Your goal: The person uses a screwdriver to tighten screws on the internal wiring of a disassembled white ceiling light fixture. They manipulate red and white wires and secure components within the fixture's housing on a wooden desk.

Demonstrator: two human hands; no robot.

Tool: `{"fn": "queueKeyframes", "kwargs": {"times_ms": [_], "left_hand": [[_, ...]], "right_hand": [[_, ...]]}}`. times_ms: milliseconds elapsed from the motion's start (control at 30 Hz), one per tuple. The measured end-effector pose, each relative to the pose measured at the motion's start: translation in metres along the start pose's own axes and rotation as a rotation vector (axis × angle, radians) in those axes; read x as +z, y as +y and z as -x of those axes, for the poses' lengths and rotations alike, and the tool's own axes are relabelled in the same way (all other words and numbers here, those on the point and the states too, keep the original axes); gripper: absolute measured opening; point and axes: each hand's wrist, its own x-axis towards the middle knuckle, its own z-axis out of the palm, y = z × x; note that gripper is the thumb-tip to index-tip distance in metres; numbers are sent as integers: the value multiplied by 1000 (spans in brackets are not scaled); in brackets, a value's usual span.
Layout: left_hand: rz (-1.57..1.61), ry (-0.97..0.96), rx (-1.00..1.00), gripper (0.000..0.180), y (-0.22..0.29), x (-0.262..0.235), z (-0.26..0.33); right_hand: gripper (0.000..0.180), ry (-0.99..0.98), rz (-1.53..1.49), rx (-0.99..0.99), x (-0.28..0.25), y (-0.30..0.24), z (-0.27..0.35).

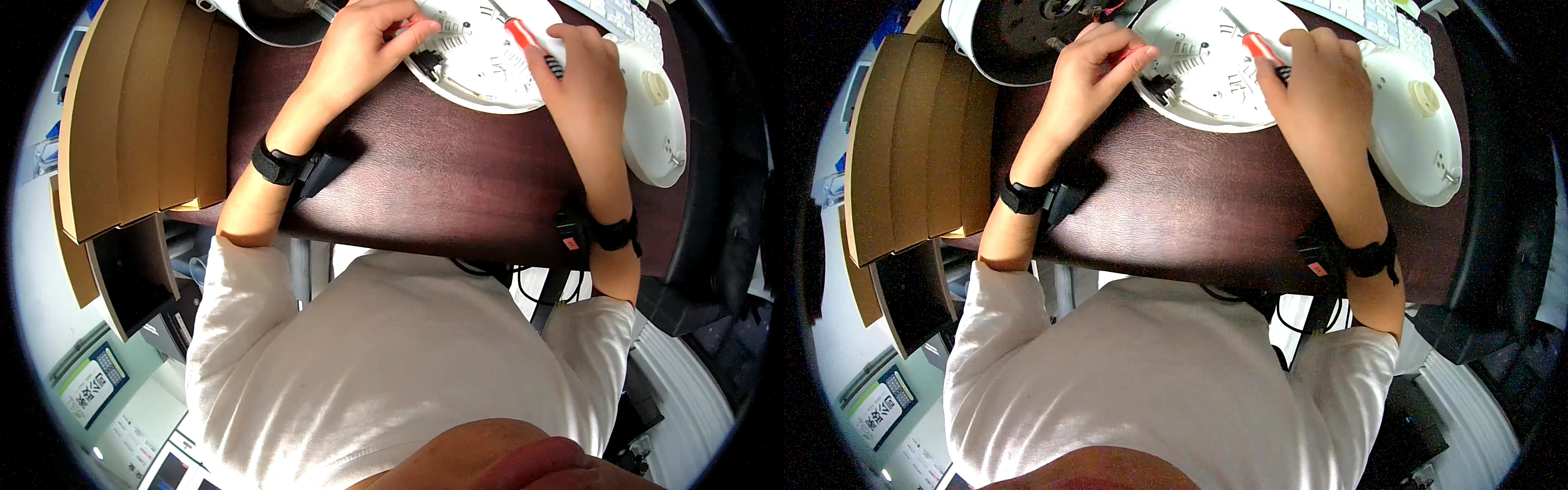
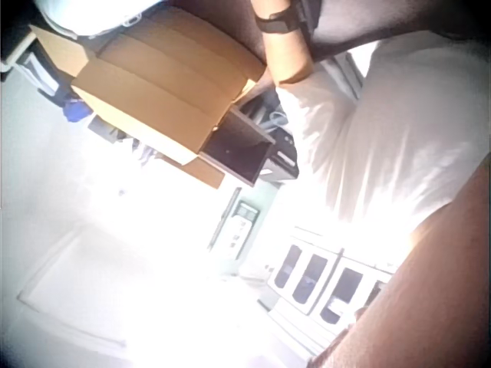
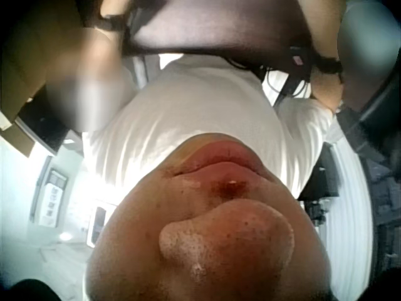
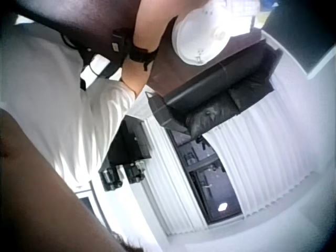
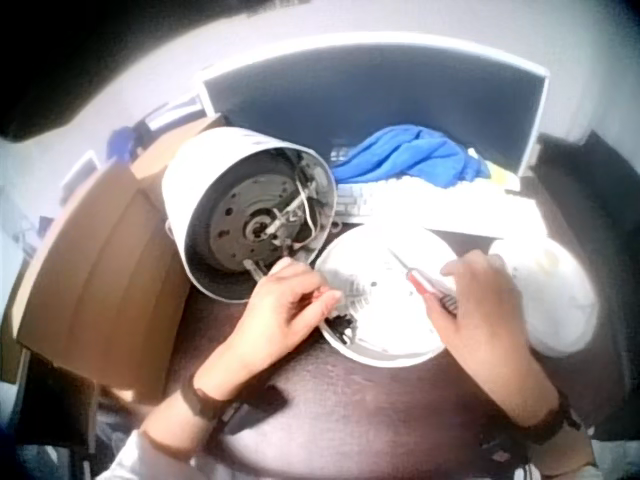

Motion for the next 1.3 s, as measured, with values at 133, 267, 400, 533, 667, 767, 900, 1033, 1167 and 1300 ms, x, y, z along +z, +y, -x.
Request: {"fn": "queueKeyframes", "kwargs": {"times_ms": [133, 267, 400, 533, 667, 767, 900, 1033, 1167, 1300], "left_hand": [[65, 2, -45, 17, -1, 2, 1], [63, 27, 99, 15, -7, 2, 1], [55, 1, 120, 14, -8, 0, 1], [62, -21, 84, 12, -7, 0, 3], [92, -17, 128, 11, -6, 2, 2], [76, -23, 154, 10, -4, 1, 1], [63, -87, 164, 11, -6, -4, 2], [38, -105, 164, 14, -8, -12, 1], [53, -48, 137, 15, -4, -14, 0], [92, -74, 154, 18, -7, -17, -1]], "right_hand": [[22, -29, -334, -116, 10, -19, -13], [22, -244, -777, -3, 22, -42, -28], [21, -233, -781, -64, 37, -51, -38], [19, -442, -799, 77, 25, -54, -43], [19, -454, -803, -34, 31, -42, -42], [18, -376, -757, -191, 37, -35, -44], [17, -232, -646, -356, 34, -36, -43], [15, -190, -603, -393, 32, -35, -44], [13, -234, -679, -296, 34, -33, -42], [12, -240, -665, -302, 32, -33, -41]]}}
